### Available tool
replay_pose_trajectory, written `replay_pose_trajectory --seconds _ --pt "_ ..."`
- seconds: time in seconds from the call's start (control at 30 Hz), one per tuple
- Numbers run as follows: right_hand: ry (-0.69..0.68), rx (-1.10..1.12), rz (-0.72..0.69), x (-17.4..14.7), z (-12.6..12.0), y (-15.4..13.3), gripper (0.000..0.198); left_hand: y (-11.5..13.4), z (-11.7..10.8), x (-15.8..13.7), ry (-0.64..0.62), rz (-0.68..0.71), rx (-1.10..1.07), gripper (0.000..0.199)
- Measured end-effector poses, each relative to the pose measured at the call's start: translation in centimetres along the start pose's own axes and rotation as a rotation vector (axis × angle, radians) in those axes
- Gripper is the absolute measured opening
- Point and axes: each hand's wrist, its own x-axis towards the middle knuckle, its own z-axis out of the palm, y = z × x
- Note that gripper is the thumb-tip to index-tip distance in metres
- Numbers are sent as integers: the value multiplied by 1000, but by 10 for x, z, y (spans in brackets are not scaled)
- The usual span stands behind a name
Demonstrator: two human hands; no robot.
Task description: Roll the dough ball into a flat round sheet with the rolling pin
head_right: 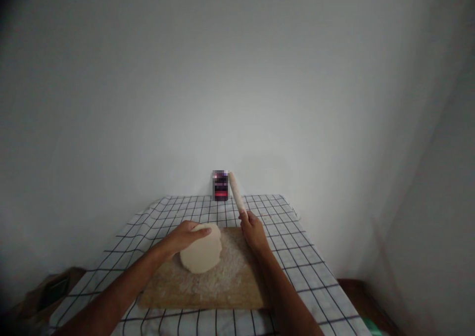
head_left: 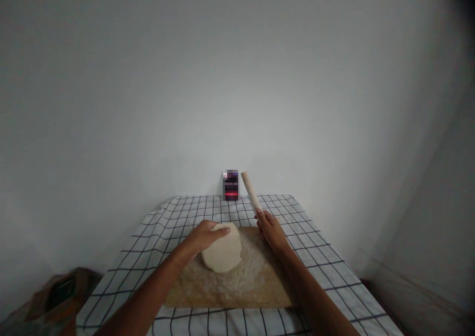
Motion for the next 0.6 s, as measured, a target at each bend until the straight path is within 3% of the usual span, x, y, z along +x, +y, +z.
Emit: replay_pose_trajectory --seconds 0.17,0.37,0.53,0.6 --pt "-8 12 -7 -2 1 -3 66 0 4 7 25 37 52 65" --pt "3 -6 -4 -2 1 -6 67 14 15 19 -30 116 67 62" --pt "-10 -30 13 0 0 -5 68 21 7 34 158 321 262 44" --pt "-12 -38 19 1 -1 -4 67 19 8 33 165 401 279 44"
